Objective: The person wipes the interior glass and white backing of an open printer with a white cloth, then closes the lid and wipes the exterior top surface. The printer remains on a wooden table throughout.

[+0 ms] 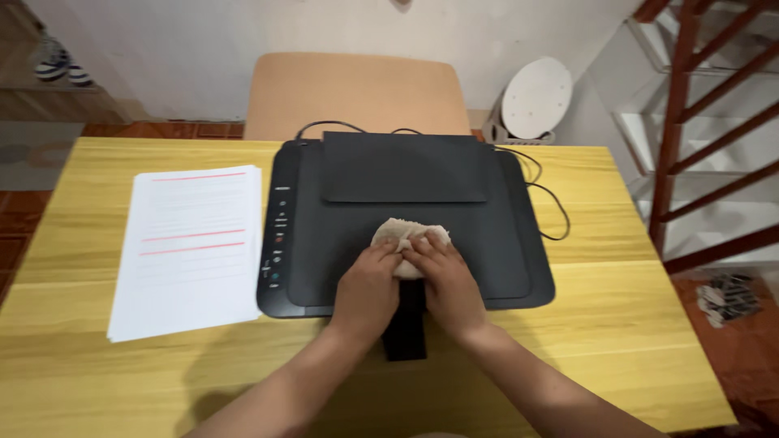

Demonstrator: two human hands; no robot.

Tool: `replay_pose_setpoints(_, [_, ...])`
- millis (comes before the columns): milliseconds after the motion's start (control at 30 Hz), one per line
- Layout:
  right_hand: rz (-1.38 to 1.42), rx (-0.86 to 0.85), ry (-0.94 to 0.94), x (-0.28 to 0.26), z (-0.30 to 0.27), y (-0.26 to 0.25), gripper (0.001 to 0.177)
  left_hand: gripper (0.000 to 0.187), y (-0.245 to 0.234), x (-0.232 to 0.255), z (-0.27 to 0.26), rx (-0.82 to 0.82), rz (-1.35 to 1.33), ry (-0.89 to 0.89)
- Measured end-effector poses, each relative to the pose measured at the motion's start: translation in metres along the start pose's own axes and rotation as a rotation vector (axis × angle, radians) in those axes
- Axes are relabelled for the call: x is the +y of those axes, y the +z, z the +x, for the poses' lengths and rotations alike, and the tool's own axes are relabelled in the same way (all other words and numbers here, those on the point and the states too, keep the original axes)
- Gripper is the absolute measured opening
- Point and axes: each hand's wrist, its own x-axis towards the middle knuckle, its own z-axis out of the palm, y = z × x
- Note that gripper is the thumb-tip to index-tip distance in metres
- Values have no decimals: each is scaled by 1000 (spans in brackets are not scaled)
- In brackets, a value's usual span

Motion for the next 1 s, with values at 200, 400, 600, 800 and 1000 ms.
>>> replay_pose_setpoints(200, [37,0,-15,-14,-12,10,58,34,-16,2,-24,3,-21,-31])
replay_pose_setpoints(400, [191,-136,-159,-65,2,35,52,37,-79,-16,-65,-1,92,-152])
replay_pose_setpoints(600, [226,-235,-336,-66,78,77,48,37,-98,-52,-37,76,235,-304])
replay_pose_setpoints(800, [184,-176,-496,-46,188,116,39,32,-98,-103,41,196,209,-430])
replay_pose_setpoints(1000, [378,-365,-516,-39,239,118,38,25,-105,-98,65,187,226,-514])
